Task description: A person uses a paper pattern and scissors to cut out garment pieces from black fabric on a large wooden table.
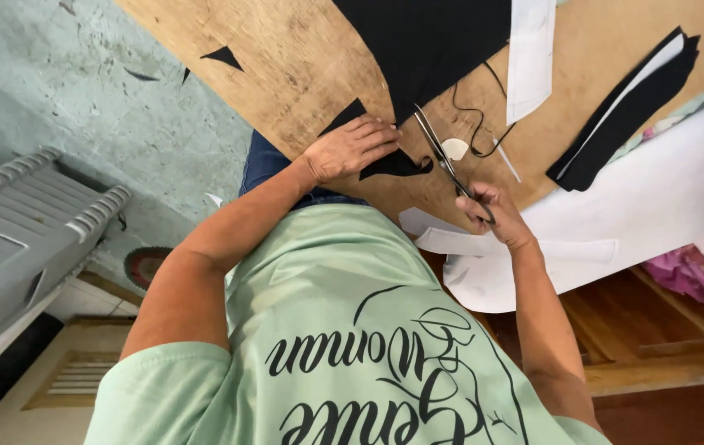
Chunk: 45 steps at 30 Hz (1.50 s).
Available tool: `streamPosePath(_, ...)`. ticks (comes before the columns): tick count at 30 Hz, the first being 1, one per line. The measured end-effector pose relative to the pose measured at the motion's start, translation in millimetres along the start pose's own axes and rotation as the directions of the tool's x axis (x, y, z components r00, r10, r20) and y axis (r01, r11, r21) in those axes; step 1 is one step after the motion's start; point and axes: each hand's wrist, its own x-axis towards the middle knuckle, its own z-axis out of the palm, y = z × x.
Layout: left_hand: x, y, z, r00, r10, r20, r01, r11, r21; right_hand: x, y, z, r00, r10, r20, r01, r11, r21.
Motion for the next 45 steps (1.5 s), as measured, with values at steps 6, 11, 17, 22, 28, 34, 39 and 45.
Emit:
streamPosePath(6,0,0,-6,1.000,0.018,-0.007,-0.018,1.000,-0.005,27,0,-8,0.999,0.007,0.032,-0.003,0.991,-0.133)
streamPosePath(11,6,2,-9,0.999,0.013,-0.030,-0.014,1.000,-0.007,39,18,-10,0.999,-0.013,0.035,0.019,0.989,-0.149)
streamPosePath(17,0,2,-3,1.000,0.014,-0.026,-0.015,0.999,-0.029,40,24,-3,0.999,-0.027,0.020,0.030,0.987,-0.160)
streamPosePath(22,1,2,-3,1.000,0.006,-0.028,-0.007,1.000,-0.030,36,5,4,1.000,0.010,0.004,-0.010,0.979,-0.203)
streamPosePath(28,14,6,-14,0.993,-0.101,-0.061,0.103,0.994,0.038,42,5,-2,0.999,0.048,0.019,-0.043,0.977,-0.211)
streamPosePath(34,12,4,-13,0.995,-0.097,0.005,0.097,0.994,0.056,52,8,-2,0.999,0.029,0.019,-0.025,0.979,-0.202)
streamPosePath(39,-2,1,4,0.995,-0.101,-0.016,0.102,0.993,0.053,59,-3,6,1.000,0.020,0.023,-0.015,0.978,-0.206)
streamPosePath(45,-3,1,3,0.995,-0.099,0.004,0.099,0.993,0.056,59,-14,14,0.999,0.039,0.027,-0.032,0.978,-0.207)
